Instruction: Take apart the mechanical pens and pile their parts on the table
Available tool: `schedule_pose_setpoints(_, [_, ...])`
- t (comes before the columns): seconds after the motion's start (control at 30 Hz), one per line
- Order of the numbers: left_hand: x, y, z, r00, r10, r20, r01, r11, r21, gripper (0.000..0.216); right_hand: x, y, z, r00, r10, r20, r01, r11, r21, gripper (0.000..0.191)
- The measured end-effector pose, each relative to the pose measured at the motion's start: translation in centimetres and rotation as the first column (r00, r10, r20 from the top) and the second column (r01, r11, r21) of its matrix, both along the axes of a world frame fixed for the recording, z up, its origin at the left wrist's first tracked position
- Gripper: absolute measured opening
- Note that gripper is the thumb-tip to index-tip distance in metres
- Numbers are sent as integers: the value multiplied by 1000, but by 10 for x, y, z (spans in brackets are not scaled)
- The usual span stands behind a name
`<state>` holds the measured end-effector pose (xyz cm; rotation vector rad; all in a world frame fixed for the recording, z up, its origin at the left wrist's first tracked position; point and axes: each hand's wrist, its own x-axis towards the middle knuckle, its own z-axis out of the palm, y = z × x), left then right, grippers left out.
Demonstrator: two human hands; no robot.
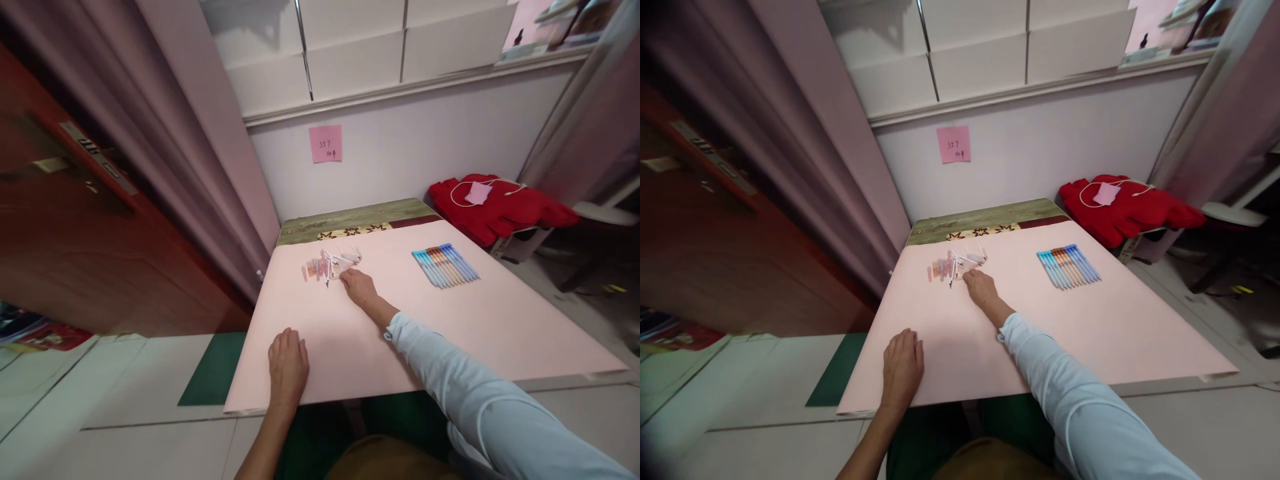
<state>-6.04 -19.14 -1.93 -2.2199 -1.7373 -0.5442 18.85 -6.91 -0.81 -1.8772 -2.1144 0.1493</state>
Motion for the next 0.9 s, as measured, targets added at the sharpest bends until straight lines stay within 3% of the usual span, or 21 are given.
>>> schedule_pose_setpoints(0.43, [-4,-2,0,1000,-7,26,7,1000,-4,24,-2,-7,6,997,48,-58,-44,997,67,38])
schedule_pose_setpoints(0.63, [-13,4,-3,997,-44,70,43,999,20,27,7,-34,3,988,84,-126,-67,990,128,33])
schedule_pose_setpoints(0.73, [-13,6,-3,995,-67,72,65,997,28,32,43,-51,7,960,-50,-276,100,981,169,27])
schedule_pose_setpoints(0.8, [-13,8,-3,995,-71,71,69,997,25,35,82,-59,14,923,-238,-303,278,956,94,22])
schedule_pose_setpoints(0.9, [-11,9,-3,996,-60,66,59,998,16,38,147,-69,26,830,-501,-247,509,860,-32,19])
